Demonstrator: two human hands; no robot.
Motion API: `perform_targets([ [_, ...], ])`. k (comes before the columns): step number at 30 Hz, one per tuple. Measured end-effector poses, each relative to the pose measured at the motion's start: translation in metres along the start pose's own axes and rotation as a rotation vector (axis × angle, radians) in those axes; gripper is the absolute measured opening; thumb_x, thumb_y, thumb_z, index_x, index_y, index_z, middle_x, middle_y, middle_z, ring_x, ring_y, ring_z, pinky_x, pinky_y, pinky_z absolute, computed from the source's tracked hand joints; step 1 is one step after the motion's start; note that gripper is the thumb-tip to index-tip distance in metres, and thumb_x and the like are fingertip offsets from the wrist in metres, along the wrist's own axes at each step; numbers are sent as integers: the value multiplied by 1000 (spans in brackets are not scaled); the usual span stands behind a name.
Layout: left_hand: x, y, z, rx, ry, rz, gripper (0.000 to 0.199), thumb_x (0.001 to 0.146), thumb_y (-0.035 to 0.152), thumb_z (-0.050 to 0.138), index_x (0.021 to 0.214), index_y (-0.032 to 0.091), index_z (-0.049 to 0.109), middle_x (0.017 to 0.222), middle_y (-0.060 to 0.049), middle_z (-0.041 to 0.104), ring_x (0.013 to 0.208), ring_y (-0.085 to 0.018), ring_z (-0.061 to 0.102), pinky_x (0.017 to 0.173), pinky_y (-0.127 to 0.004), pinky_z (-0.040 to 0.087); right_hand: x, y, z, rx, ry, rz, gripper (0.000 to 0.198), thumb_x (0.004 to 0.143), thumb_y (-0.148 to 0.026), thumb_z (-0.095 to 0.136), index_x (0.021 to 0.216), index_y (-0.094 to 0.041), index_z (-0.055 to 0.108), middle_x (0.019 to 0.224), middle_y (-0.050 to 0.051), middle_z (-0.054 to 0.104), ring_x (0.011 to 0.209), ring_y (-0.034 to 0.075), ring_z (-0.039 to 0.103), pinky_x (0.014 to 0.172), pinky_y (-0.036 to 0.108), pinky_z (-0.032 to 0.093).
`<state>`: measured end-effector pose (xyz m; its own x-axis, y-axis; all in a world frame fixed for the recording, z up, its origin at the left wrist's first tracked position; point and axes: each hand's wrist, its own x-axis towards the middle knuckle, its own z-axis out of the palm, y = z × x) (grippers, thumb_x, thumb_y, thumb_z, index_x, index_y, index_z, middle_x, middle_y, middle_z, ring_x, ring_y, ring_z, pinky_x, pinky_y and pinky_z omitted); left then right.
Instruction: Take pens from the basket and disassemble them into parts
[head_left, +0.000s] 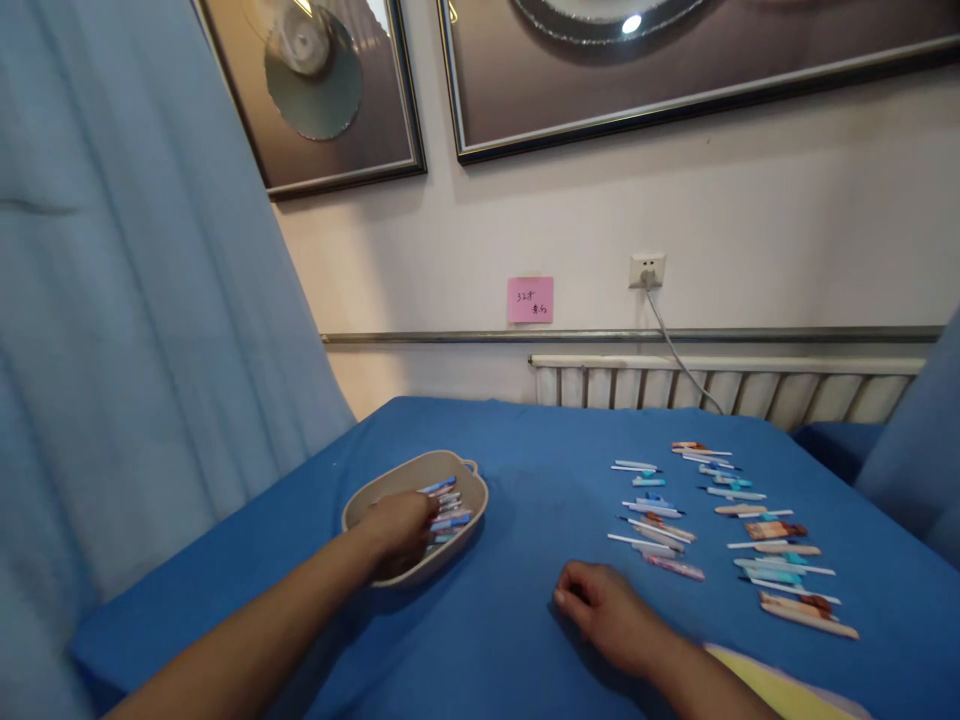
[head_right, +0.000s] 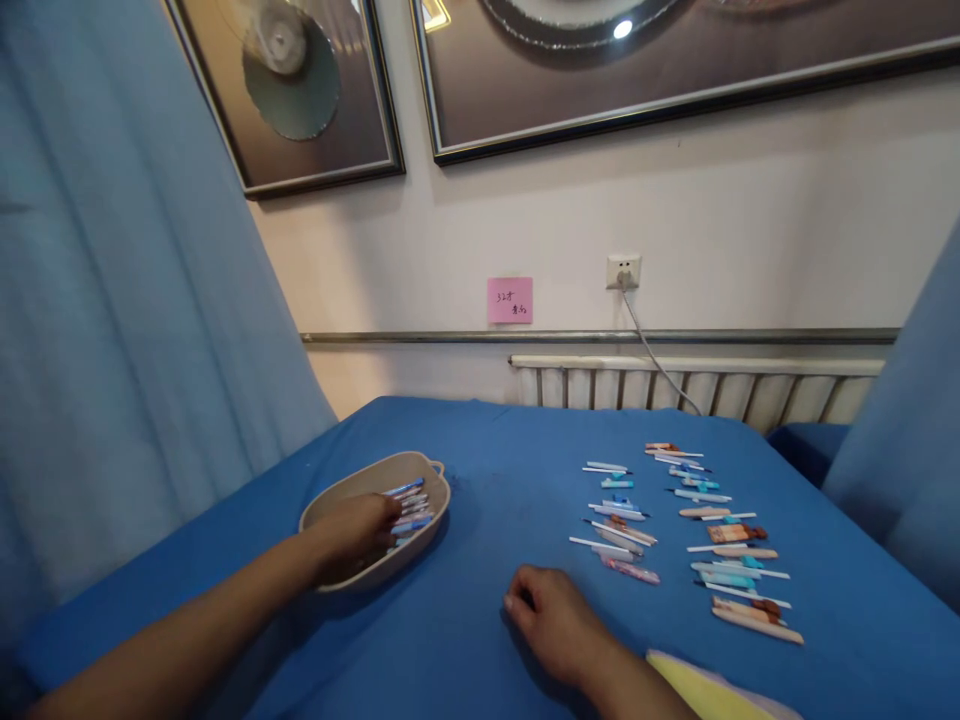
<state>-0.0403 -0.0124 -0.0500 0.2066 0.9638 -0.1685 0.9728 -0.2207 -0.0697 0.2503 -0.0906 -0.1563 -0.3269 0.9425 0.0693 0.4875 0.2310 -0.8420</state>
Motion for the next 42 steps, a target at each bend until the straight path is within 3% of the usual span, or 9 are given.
perform_targets([
  [8,11,-13,-3,-186,130,26,24,73,37,52,83,18,63,81,-4,68,73,-19,60,64,-25,39,0,0,1,14,13,-11,15,81,-26,49,71,-18,58,60,-2,55,56,11,49,51,20,30],
  [13,19,-2,-26,-422,345,-37,32,79,44,44,83,18,61,81,-5,67,74,-19,58,63,-25,39,0,-3,0,41,42,-30,15,79,-24,50,68,-18,58,58,-2,54,56,11,48,51,21,31],
  [18,17,62,-42,-794,389,54,38,76,52,47,78,16,60,66,-1,60,59,-15,51,54,-24,36,10,-3,-2,345,133,7,18,80,-31,51,71,-17,57,58,-2,55,49,10,48,48,22,33],
  [23,23,148,-6,-1103,165,277,35,75,49,54,72,14,61,63,0,56,55,-11,47,53,-22,35,20,-3,-36,705,431,32,36,75,-50,56,83,-16,62,76,4,64,45,9,50,42,21,33],
  [25,32,164,14,-1049,143,288,34,77,47,51,73,14,61,64,-1,58,58,-13,49,54,-22,36,21,-2,-51,760,550,83,39,71,-52,59,84,-15,63,77,5,65,45,9,51,40,21,32],
  [28,46,164,37,-763,191,224,31,81,42,48,83,16,64,74,-3,64,69,-17,56,60,-24,38,24,3,-60,782,645,165,34,68,-48,62,80,-15,62,74,4,64,44,9,50,39,20,31],
  [33,57,143,48,-343,208,139,31,86,38,41,89,18,64,86,-10,68,79,-23,61,68,-29,39,30,11,-51,758,582,205,26,66,-38,61,76,-15,62,67,2,63,41,8,49,39,20,30],
  [38,47,143,33,-328,278,173,34,88,38,37,92,18,64,88,-9,68,80,-23,61,68,-29,38,32,14,-44,716,507,197,22,67,-34,59,76,-13,62,65,2,64,41,8,49,40,20,31],
  [42,22,131,-6,-421,341,177,37,87,45,38,98,21,63,88,-6,68,79,-21,61,67,-27,37,32,16,-39,709,493,184,23,67,-36,60,74,-14,61,64,1,63,39,8,48,41,21,32],
])
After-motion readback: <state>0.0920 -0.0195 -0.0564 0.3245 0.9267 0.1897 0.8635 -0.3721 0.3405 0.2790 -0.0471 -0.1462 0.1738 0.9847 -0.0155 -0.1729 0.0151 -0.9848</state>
